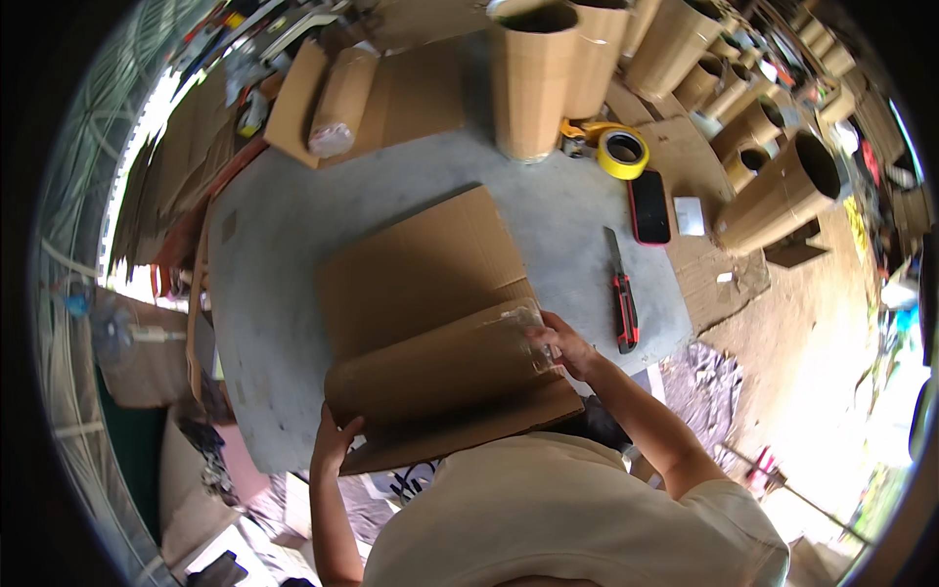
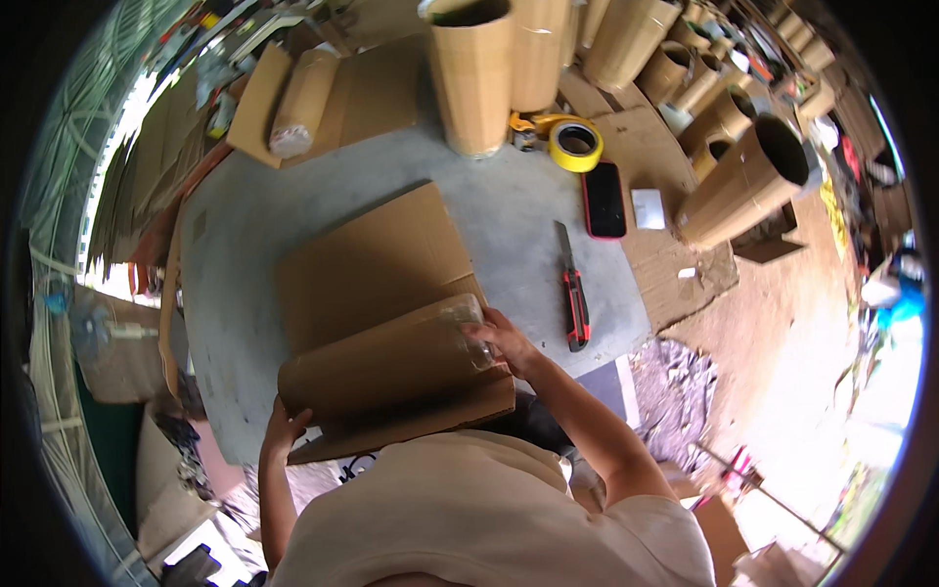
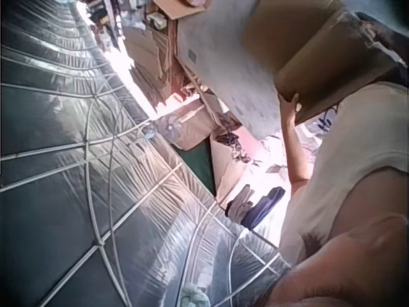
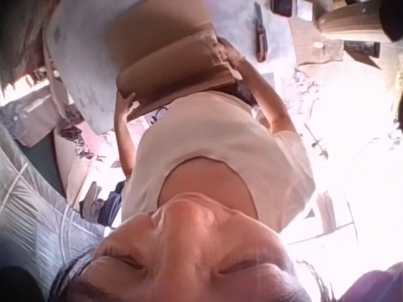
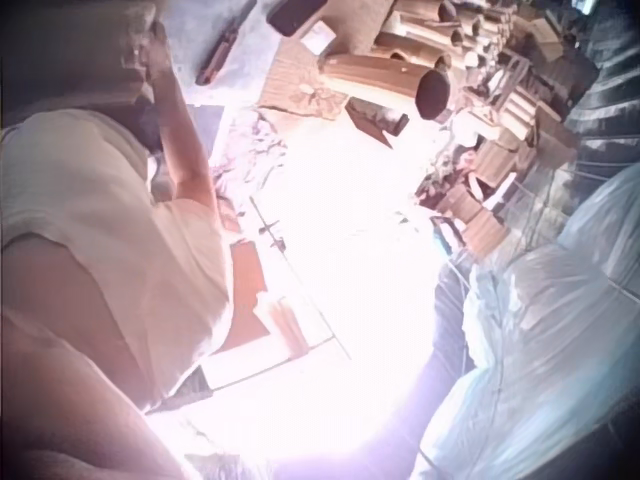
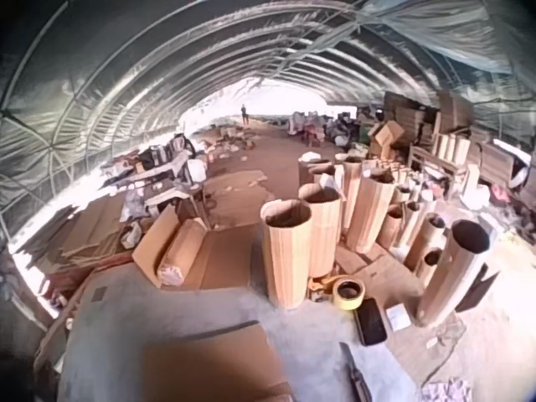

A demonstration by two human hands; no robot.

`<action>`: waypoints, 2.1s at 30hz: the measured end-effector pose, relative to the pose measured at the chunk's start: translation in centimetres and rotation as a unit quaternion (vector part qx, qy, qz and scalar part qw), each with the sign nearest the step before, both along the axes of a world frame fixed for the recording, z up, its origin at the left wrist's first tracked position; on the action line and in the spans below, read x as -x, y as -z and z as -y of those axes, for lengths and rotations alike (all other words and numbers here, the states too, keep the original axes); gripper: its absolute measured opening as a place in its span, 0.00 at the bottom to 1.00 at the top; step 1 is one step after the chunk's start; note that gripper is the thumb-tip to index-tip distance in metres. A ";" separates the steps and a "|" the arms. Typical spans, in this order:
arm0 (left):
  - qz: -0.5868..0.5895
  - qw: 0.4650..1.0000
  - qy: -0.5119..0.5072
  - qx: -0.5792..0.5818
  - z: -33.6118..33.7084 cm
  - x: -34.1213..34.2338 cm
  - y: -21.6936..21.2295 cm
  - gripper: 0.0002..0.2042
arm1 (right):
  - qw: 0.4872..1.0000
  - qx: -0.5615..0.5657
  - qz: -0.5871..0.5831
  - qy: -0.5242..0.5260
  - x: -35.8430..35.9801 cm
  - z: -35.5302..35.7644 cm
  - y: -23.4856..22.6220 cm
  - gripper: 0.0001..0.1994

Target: The person cuts a large sheet of cardboard with a utility knife, folds it into a box shape, and secures the edges with a tape dispenser. The finished box is placed on the table among other cardboard items.

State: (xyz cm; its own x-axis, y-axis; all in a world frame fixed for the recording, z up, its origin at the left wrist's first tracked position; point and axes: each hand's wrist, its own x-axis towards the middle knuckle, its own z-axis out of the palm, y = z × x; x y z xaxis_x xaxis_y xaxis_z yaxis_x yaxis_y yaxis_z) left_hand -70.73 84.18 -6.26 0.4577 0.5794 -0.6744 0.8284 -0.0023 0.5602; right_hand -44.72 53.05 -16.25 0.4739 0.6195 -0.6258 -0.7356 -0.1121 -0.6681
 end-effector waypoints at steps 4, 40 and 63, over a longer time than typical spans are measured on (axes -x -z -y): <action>-0.039 0.999 -0.021 -0.005 -1.0 1.1 2.4 0.40 | 0.996 0.046 0.081 0.001 -1.3 -0.8 -0.3 0.42; -0.012 0.992 0.067 -0.107 0.8 -2.6 -0.5 0.49 | 0.994 -0.098 -0.010 0.038 -3.2 -0.6 -0.5 0.46; 0.114 0.785 0.386 -0.471 10.4 -8.0 -2.6 0.29 | 0.434 0.385 0.680 -0.448 -18.1 -22.8 -1.4 0.49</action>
